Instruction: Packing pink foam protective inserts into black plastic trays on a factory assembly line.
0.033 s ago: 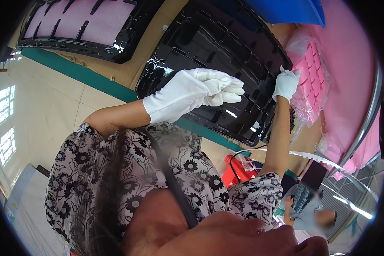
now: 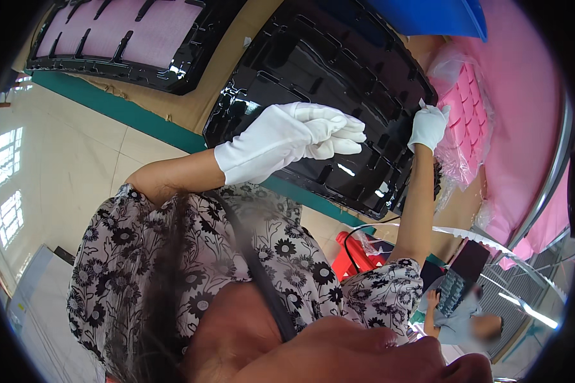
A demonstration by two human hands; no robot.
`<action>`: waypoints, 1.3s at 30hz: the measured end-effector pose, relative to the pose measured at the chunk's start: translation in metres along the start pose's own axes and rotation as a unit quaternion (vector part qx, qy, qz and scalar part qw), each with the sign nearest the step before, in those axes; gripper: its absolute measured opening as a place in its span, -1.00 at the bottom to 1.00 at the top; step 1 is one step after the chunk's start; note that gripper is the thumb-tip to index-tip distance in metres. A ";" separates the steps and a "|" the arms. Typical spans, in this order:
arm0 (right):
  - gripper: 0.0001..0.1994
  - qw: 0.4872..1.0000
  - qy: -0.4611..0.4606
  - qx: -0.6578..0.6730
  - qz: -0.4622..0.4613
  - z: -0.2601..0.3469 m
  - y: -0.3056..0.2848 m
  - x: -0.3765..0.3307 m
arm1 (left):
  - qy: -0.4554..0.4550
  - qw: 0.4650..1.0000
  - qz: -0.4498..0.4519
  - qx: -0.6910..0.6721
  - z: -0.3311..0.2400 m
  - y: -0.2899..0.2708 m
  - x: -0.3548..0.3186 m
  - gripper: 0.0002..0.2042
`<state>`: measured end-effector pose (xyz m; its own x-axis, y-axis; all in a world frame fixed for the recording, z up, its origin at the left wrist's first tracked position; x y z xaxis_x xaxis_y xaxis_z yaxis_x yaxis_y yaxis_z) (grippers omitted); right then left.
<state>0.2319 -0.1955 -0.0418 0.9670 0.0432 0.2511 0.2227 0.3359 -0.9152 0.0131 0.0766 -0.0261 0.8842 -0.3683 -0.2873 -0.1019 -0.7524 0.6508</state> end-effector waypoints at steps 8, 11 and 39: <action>-0.79 0.998 -0.040 0.055 -0.005 0.010 -0.008 -0.006 | 0.015 0.999 0.030 -0.006 0.003 0.000 -0.001 -0.65; -0.80 0.997 -0.057 0.053 -0.001 0.014 -0.009 -0.007 | 0.014 0.999 0.029 -0.008 0.003 0.001 -0.001 -0.64; -0.77 0.996 -0.051 0.052 0.047 0.006 -0.031 0.000 | 0.025 0.999 0.021 -0.017 0.000 0.000 -0.001 -0.67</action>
<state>0.2238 -0.1999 -0.0116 0.9642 0.1730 0.2007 0.1117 0.4216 -0.8999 0.0122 0.0775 -0.0260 0.9009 -0.3715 -0.2246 -0.1253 -0.7179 0.6848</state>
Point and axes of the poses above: each hand's wrist, its own x-axis towards the middle knuckle, its own y-axis out of the palm, z = x × y, the point moved 7 cm from there along x, towards the middle knuckle, and after that the axes turned 14 degrees about x, right-handed, at the moved point
